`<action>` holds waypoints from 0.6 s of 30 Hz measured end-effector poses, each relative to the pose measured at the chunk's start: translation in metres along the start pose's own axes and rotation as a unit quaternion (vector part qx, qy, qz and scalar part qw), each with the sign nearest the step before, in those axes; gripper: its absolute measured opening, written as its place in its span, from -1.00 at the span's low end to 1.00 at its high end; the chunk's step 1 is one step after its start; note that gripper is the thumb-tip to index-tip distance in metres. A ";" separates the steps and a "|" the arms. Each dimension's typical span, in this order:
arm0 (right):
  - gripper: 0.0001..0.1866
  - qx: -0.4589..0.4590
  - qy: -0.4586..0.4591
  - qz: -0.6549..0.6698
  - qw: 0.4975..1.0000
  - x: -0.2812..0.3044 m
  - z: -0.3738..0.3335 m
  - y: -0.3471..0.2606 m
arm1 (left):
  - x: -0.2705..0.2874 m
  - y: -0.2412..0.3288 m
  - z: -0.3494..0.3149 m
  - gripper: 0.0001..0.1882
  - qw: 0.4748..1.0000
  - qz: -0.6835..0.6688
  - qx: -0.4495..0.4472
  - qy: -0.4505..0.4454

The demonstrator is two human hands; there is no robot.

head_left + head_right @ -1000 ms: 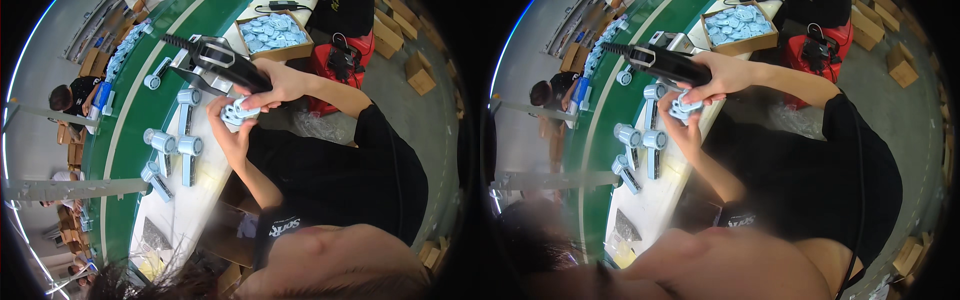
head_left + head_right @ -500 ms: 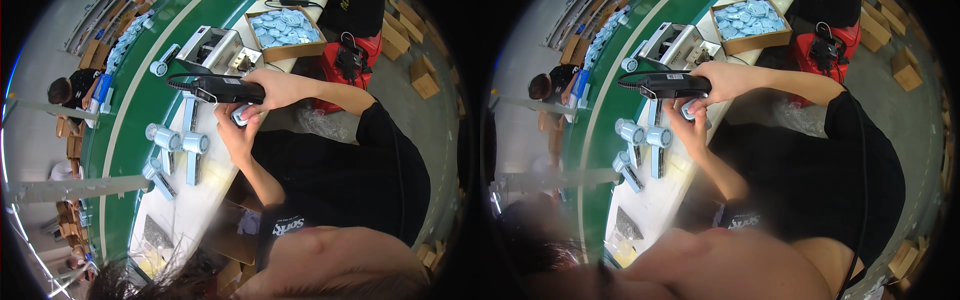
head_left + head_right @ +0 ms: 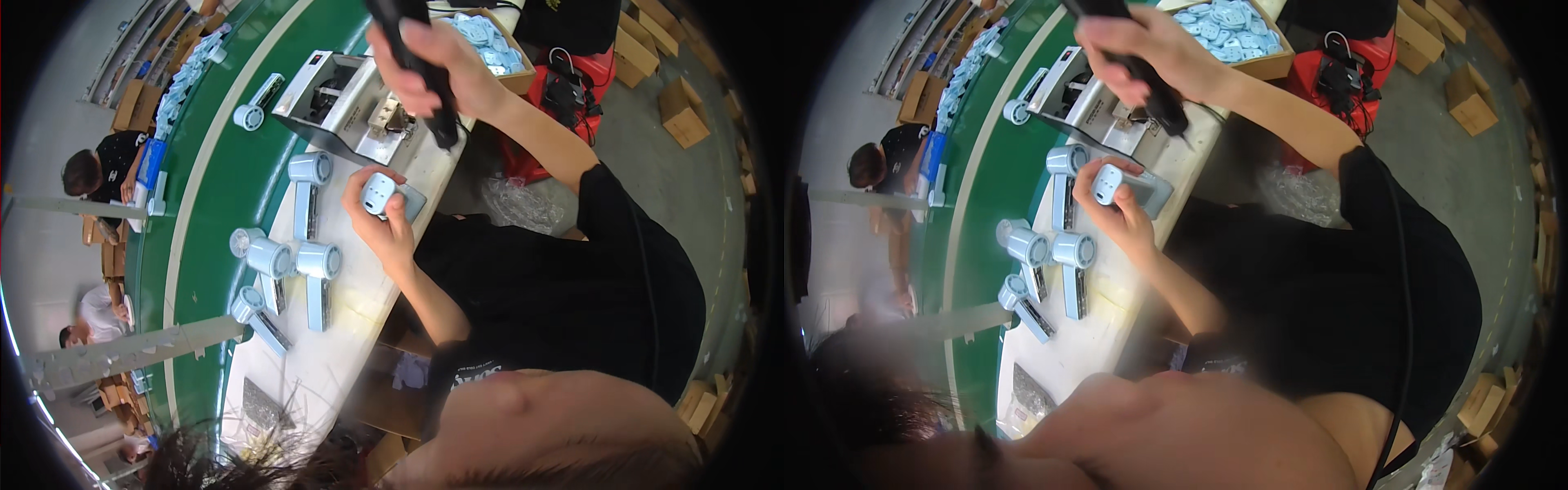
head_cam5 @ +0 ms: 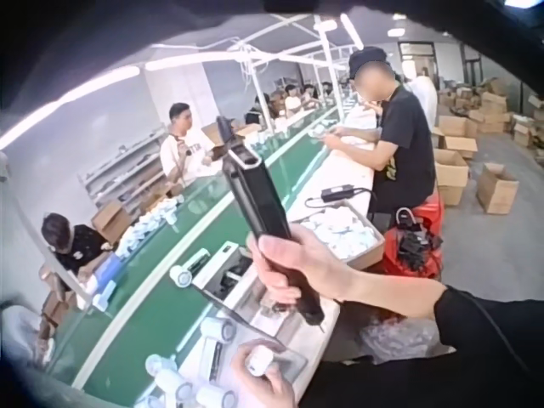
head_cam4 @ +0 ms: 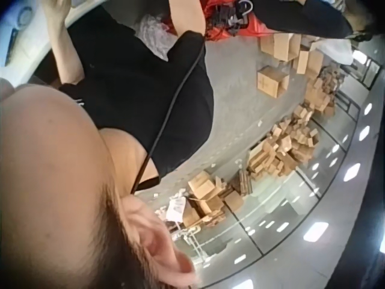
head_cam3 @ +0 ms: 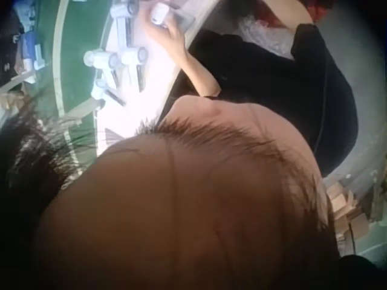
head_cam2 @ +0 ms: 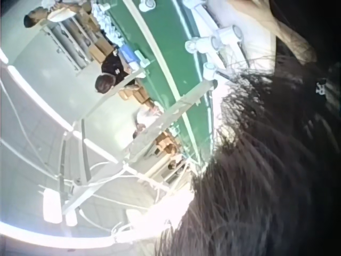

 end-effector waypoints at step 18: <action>-0.55 0.104 0.025 0.042 0.993 0.007 0.036 0.031 | -0.012 -0.016 0.002 -0.60 0.996 -0.086 0.011 0.015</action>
Point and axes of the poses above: each hand's wrist, its own z-axis towards the middle knuckle, its own x-axis out of the back of the hand, y = z × x, the point moved 1 cm from there along z, towards the middle knuckle, and after that the axes turned 15 degrees about -x, right-handed, at the moved point
